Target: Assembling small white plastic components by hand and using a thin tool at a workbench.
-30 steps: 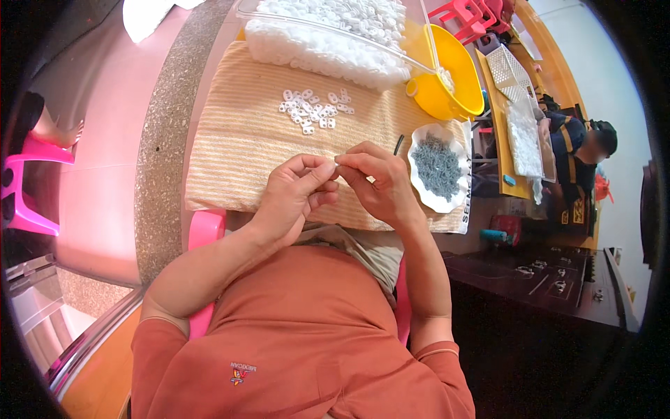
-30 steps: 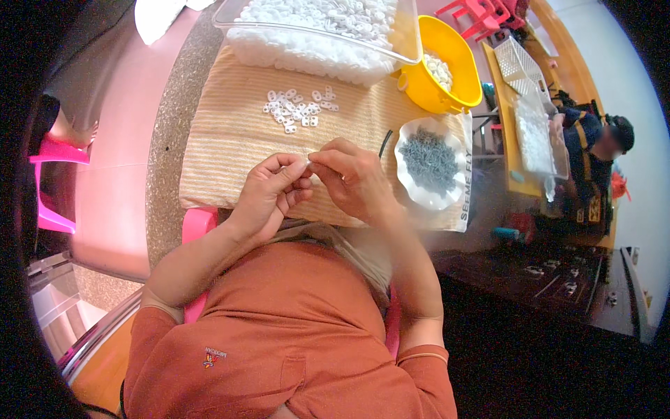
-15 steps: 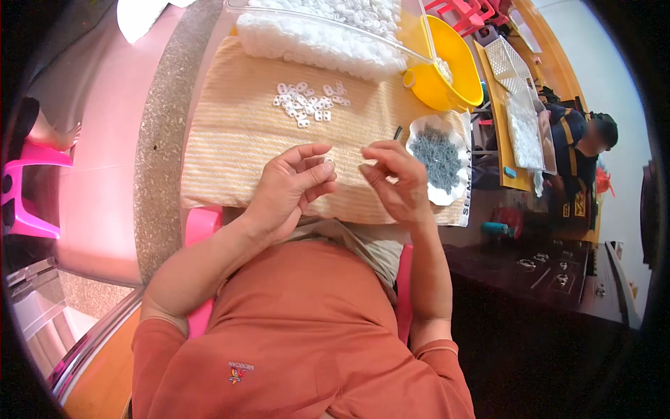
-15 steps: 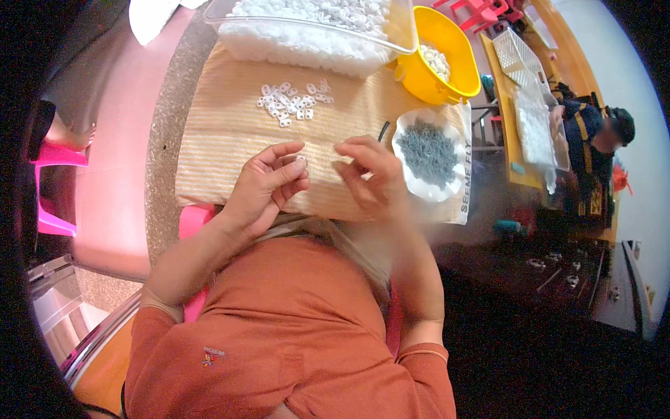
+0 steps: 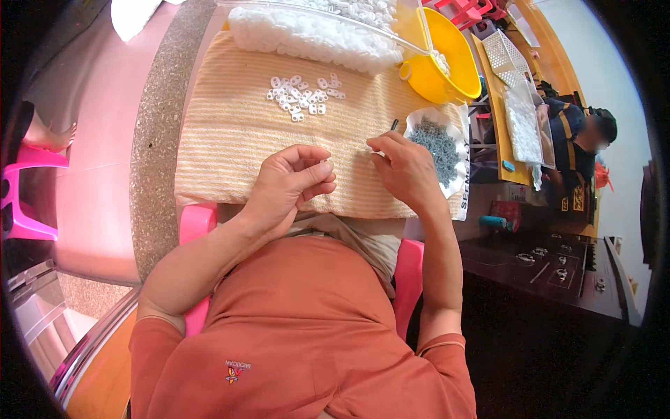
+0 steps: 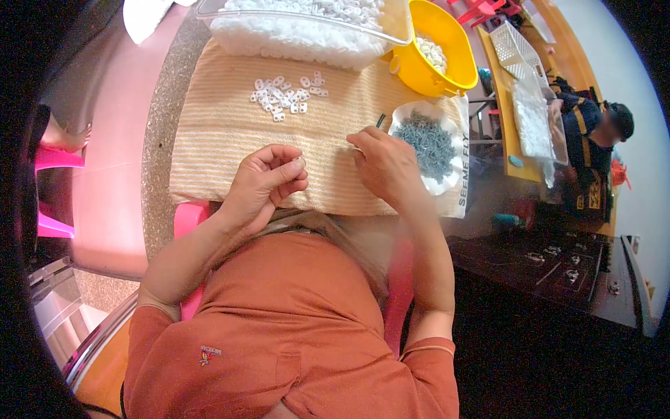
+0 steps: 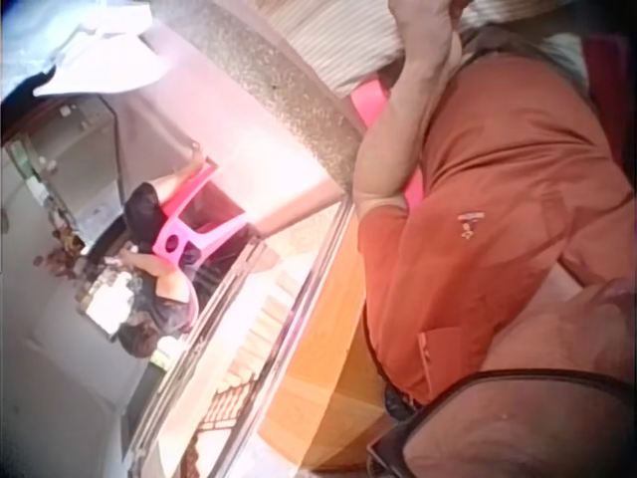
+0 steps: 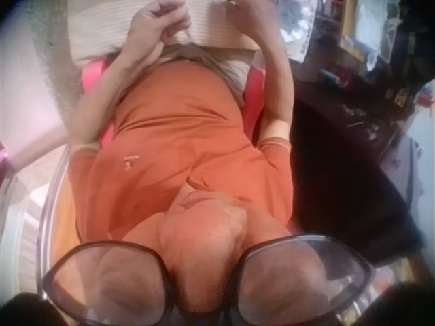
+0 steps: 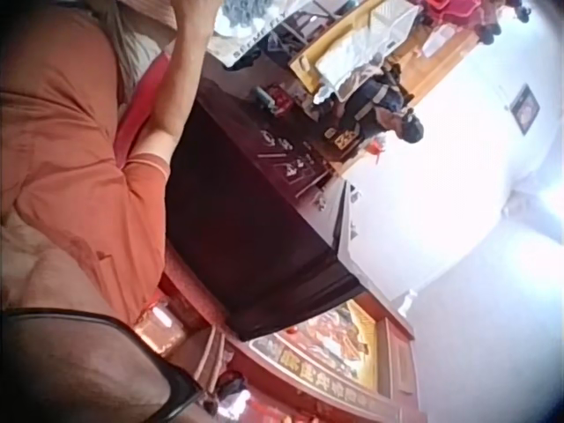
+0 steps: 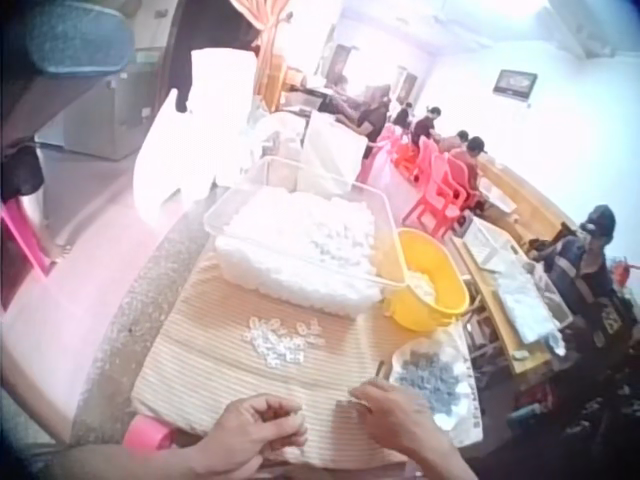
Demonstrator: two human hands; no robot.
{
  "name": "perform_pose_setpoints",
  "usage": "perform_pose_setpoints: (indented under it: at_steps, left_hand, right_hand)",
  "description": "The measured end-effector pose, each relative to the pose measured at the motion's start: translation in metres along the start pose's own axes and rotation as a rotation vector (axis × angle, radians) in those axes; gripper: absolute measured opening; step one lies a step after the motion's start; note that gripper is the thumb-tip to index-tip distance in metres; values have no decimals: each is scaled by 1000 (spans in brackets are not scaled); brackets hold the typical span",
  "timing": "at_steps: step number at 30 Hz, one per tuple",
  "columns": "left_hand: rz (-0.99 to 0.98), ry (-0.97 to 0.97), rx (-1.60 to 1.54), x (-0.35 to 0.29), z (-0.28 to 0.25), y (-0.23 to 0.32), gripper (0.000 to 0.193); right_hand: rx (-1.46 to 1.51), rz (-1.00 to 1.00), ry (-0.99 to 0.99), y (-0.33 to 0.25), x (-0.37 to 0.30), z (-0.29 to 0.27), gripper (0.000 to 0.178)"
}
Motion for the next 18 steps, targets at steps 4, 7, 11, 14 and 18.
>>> perform_pose_setpoints:
  at_steps: [4,7,11,14,18]
  left_hand:
    - [-11,-5,5,1,2,0,14]
    - [-12,-1,3,2,0,-1,14]
    - [-15,5,-4,0,0,0,14]
    - [-16,4,-6,1,0,-1,14]
    - [-16,6,-8,1,-1,-1,14]
  right_hand:
    - [-119,-20,-14,2,7,5,15]
    - [-212,-46,-172,-1,14,13,16]
    - [-268,-98,-235,-8,18,20,16]
    - [-281,-94,-222,-8,17,21,14]
    - [-242,-59,-132,-4,12,16,12]
Point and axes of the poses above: each hand's wrist, its own x-axis towards the middle knuckle, its own z-axis out of the palm, y = z × x, the point moved 7 cm from there along x, towards the middle knuckle, and after that the axes turned 12 degrees about -z, right-handed, at the moved point
